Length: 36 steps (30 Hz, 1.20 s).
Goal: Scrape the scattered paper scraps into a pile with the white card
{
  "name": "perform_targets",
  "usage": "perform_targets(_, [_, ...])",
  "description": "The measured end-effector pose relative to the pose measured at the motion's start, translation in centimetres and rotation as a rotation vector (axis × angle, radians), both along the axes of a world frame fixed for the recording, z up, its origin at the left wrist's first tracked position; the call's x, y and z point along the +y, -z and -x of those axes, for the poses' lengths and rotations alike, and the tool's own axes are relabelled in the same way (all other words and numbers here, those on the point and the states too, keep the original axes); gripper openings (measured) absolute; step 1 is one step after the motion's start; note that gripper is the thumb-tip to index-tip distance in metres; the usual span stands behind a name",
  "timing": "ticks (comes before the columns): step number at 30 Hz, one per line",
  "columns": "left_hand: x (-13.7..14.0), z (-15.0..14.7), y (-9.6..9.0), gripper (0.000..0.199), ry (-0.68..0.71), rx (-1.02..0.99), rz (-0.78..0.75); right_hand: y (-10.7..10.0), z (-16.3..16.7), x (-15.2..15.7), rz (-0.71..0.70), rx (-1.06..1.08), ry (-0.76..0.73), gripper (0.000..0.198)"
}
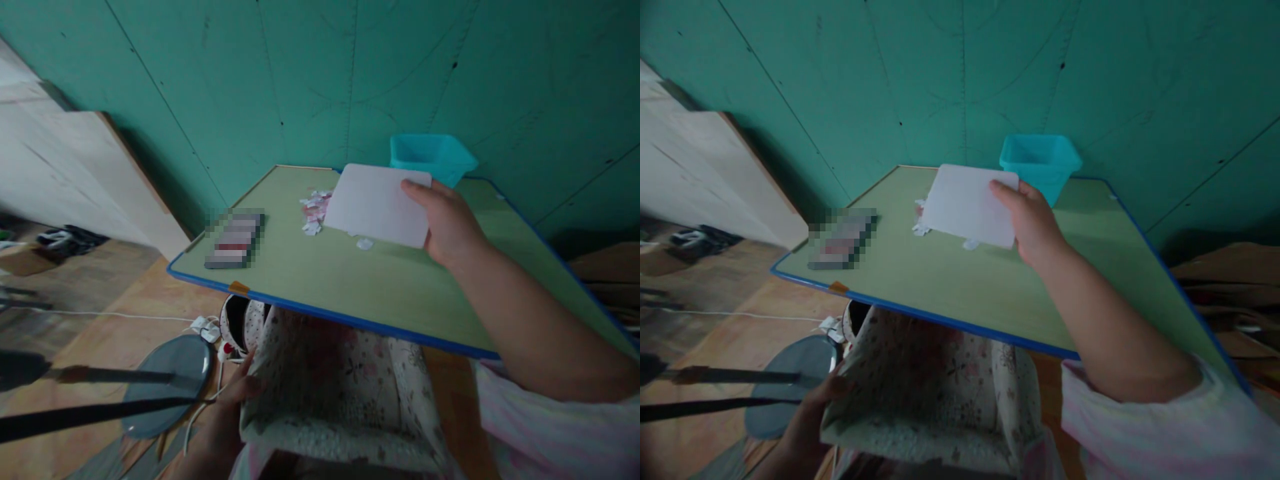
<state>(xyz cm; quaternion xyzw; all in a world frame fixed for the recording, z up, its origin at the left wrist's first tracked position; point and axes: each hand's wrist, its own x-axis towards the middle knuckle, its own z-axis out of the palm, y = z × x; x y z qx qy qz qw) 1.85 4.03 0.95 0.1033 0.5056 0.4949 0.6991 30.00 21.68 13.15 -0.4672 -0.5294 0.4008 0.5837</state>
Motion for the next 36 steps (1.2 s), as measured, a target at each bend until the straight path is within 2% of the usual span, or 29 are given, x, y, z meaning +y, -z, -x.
perform_targets(3, [-0.2,-0.4,0.3,0.065,0.073,0.015,-0.062,0.2,-1.5,1.0,-0.112,-0.035,0.171,0.027])
perform_targets(7, [0.1,0.0,1.5,0.057,0.067,0.015,-0.068,0.6,-2.6,1.6,-0.189,-0.216,0.254,0.027])
perform_targets(8, [0.5,0.4,2.1,0.062,0.027,-0.005,-0.019,0.6,-2.6,1.6,-0.191,-0.268,0.272,0.027])
perform_targets(11, [1.9,2.2,4.4,0.087,0.087,-0.029,0.272,0.4,-2.2,1.2,-0.160,-0.419,0.321,0.022])
perform_targets(16, [2.9,3.7,6.8,0.092,0.102,0.005,0.354,-0.2,-1.8,0.6,-0.130,-0.640,0.397,0.015])
perform_targets(18, [2.4,3.2,7.1,0.088,0.064,0.077,0.295,-0.2,-2.0,0.6,-0.132,-0.687,0.425,0.015])
perform_targets(20, [1.7,2.6,7.4,0.076,-0.006,0.149,0.157,-0.1,-2.2,0.7,-0.122,-0.709,0.437,0.015])
perform_targets(23, [1.1,1.9,8.1,0.053,0.002,0.203,-0.005,0.1,-2.2,0.8,-0.096,-0.728,0.425,0.016])
perform_targets(26, [1.2,1.9,8.7,0.041,0.011,0.304,-0.101,0.4,-1.9,0.8,-0.083,-0.741,0.378,0.015])
perform_targets(29, [1.6,2.0,8.8,0.036,0.030,0.400,-0.144,0.8,-1.5,0.8,-0.097,-0.731,0.306,0.013])
perform_targets(34, [1.7,1.7,8.5,0.038,0.004,0.322,-0.189,1.2,-1.0,0.8,-0.103,-0.590,0.114,0.017])
perform_targets(36, [1.7,1.6,8.4,0.040,0.007,0.336,-0.192,1.0,-0.9,0.7,-0.105,-0.546,0.103,0.018])
